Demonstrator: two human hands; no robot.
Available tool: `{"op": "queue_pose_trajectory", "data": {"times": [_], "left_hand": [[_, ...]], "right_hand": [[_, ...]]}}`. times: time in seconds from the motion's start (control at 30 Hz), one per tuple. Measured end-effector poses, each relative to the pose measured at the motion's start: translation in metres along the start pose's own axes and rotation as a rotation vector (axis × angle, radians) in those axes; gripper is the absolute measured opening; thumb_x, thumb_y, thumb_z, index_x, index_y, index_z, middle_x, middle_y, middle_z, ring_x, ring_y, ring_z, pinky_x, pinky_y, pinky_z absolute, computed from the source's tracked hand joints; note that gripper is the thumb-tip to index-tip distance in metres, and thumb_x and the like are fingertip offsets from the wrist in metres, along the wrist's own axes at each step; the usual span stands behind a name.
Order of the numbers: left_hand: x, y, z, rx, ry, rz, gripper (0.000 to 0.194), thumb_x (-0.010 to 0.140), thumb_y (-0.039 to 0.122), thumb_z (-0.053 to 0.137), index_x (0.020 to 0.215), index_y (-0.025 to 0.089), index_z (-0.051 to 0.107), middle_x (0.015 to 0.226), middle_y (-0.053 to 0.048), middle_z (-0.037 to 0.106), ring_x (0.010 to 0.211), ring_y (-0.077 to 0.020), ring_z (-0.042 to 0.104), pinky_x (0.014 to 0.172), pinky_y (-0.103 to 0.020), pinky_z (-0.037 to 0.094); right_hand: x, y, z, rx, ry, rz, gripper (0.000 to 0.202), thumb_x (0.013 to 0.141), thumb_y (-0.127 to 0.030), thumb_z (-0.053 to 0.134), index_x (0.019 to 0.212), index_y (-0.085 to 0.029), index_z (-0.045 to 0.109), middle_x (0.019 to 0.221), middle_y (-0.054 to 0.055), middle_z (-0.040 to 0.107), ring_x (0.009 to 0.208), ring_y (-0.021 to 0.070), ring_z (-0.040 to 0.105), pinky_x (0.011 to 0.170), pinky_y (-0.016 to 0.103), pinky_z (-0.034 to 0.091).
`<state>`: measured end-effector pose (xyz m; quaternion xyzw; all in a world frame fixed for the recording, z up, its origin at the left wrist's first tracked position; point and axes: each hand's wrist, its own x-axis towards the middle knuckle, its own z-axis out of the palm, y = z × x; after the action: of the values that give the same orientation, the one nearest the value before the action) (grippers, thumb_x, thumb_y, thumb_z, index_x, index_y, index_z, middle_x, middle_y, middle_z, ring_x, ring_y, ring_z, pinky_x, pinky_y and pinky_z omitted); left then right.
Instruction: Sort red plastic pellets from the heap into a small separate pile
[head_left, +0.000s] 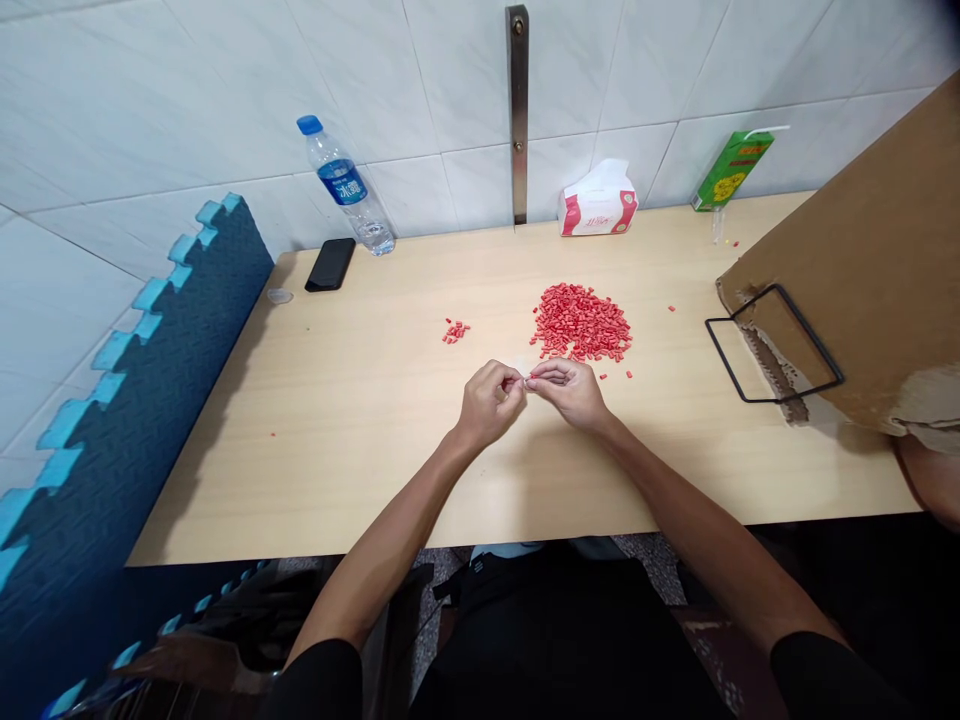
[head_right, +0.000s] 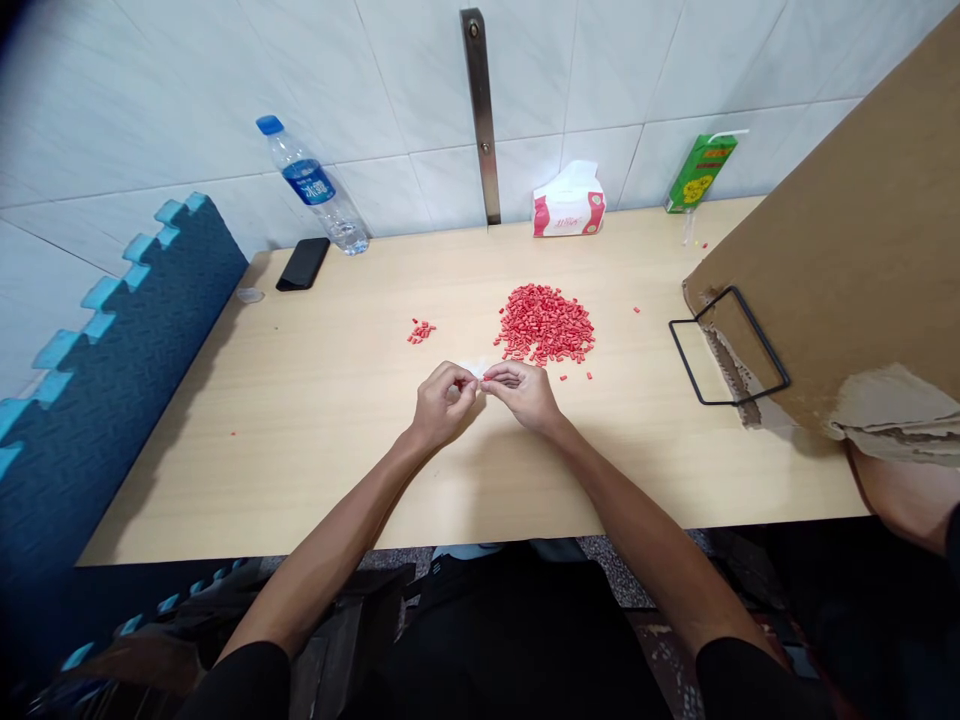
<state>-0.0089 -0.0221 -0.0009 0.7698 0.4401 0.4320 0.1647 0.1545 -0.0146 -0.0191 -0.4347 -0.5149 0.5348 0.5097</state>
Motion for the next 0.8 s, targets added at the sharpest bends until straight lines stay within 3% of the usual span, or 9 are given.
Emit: {"op": "queue_pose_trajectory", "data": {"times": [0.8], "left_hand": [[0.0009, -0.0032, 0.0009, 0.041, -0.047, -0.013, 0.006, 0.075, 0.016, 0.055, 0.07, 0.019, 0.056, 0.069, -0.001, 0.059, 0.065, -0.0137, 0.054, 0.061, -0.028, 0.044]], "right_hand": [[-0.0052, 0.0047, 0.0035, -0.277, 0.029, -0.176, 0.015, 0.075, -0.031, 0.067, 0.082, -0.019, 0.071, 0.082, 0.005, 0.073, 0.076, 0.0193, 0.069, 0.074, 0.032, 0.058]]}}
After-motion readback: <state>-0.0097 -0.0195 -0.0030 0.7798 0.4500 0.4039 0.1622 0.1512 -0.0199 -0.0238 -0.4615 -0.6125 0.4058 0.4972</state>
